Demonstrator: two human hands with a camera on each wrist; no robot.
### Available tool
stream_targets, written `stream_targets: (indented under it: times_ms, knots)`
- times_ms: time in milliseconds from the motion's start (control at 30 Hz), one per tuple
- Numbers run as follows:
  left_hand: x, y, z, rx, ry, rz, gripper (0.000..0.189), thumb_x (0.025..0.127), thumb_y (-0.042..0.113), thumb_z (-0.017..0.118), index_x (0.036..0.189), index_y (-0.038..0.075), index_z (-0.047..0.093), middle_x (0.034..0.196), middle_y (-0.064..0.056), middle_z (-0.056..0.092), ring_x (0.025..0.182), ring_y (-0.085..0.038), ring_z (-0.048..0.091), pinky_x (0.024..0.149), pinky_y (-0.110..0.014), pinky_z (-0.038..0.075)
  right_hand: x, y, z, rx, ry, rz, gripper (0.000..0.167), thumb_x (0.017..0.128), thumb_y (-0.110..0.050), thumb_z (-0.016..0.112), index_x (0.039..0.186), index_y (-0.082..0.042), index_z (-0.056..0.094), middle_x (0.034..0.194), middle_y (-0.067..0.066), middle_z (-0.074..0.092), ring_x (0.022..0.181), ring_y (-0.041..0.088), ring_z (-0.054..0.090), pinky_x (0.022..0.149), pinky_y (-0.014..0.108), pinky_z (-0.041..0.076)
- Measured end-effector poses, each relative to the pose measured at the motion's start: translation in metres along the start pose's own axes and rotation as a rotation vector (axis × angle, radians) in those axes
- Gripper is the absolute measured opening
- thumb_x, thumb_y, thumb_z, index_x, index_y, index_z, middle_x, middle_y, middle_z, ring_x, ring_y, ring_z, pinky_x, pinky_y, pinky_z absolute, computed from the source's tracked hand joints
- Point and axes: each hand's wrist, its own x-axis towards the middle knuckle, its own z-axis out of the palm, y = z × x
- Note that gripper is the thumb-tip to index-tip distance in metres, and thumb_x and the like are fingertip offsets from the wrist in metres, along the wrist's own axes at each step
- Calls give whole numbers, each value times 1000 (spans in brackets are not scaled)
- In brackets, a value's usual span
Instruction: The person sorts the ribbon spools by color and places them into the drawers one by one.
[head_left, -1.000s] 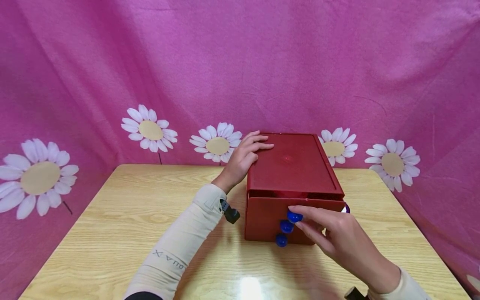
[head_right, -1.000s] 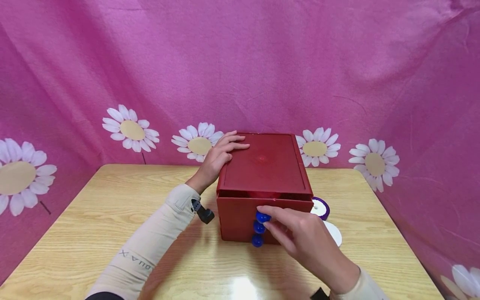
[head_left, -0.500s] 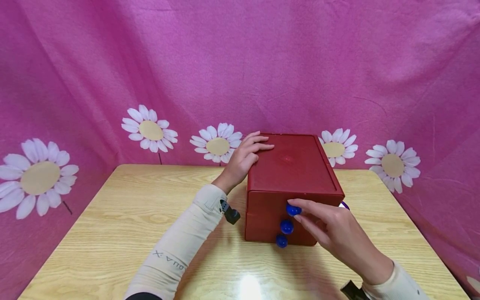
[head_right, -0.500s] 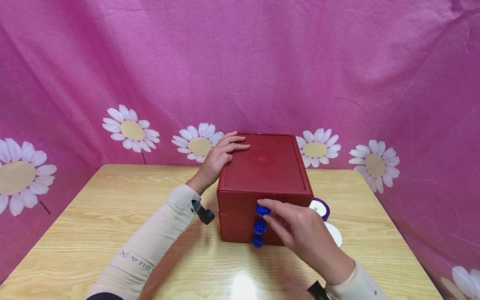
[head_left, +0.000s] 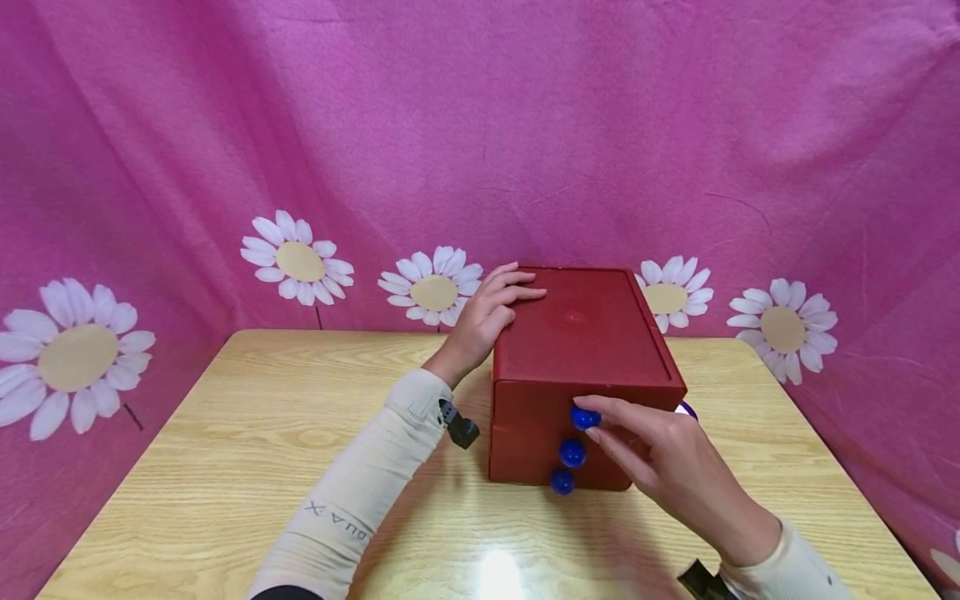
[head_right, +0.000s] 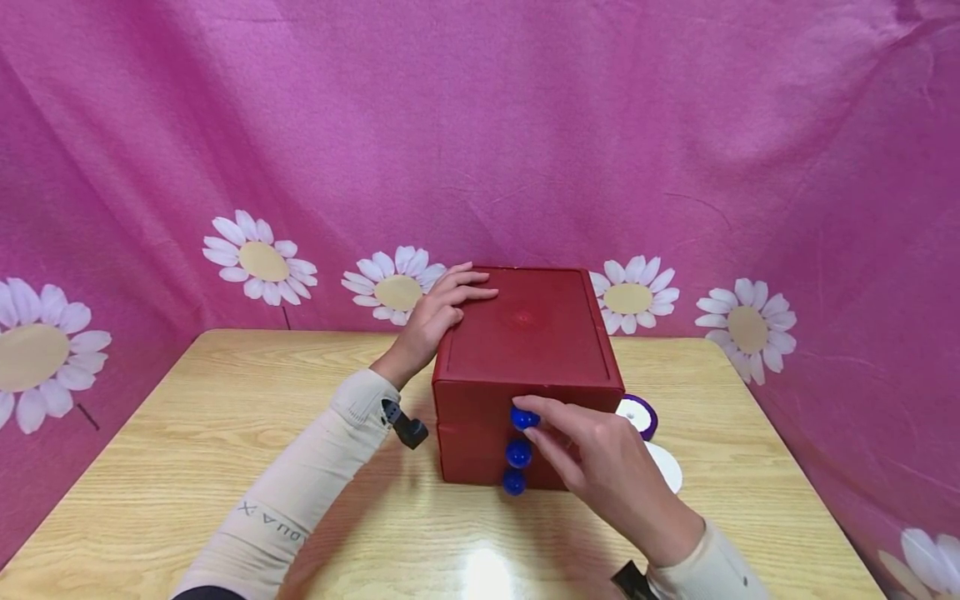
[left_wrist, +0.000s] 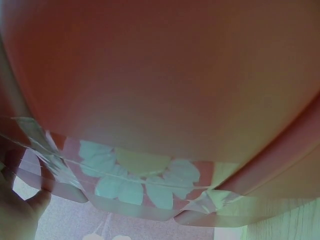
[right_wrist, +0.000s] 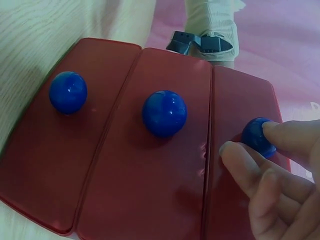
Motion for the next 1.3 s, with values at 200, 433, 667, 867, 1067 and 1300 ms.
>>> stream_targets:
  times_ms: [200,433,667,867,1067,1300]
  knots:
    - [0,1,0,15,3,0,46,84,-3,36,119,-3,66,136,-20,51,140,-28,28,116,-41,17,-1,1,1,0,8,7,46,78,-6,77,120,-20,68,107,-7,70,77,1,62,64,20,54]
    - [-1,-2,-1,43,3,13,49,85,7,34,121,5,68,137,-12,52,140,-20,28,116,-36,19,-3,1,3,-9,33,15,46,77,-7,78,120,-21,68,99,-8,71,63,-2,53,55,14,45]
    - [0,-2,-1,36,5,25,47,85,5,36,120,4,68,136,-13,53,140,-19,29,116,-37,18,-7,1,5,30,73,47,46,76,-4,78,117,-18,66,88,-10,71,65,-5,61,59,14,51]
    - [0,-2,-1,48,3,31,48,84,6,35,118,3,69,135,-14,53,139,-18,29,115,-35,18,-13,5,5,33,88,103,40,75,-5,79,109,-19,65,86,-11,71,57,-6,55,51,11,45]
    - [1,-2,-1,56,1,31,48,84,6,35,118,3,69,135,-14,54,139,-18,29,115,-36,19,-18,10,8,13,81,113,34,75,-7,80,102,-22,66,83,-16,69,59,-4,53,51,12,43]
    - [0,-1,-1,41,6,18,48,85,7,35,119,3,68,135,-15,53,140,-17,28,116,-36,18,-23,9,16,40,48,114,35,76,-11,80,105,-27,70,88,-19,67,61,-2,51,53,13,43]
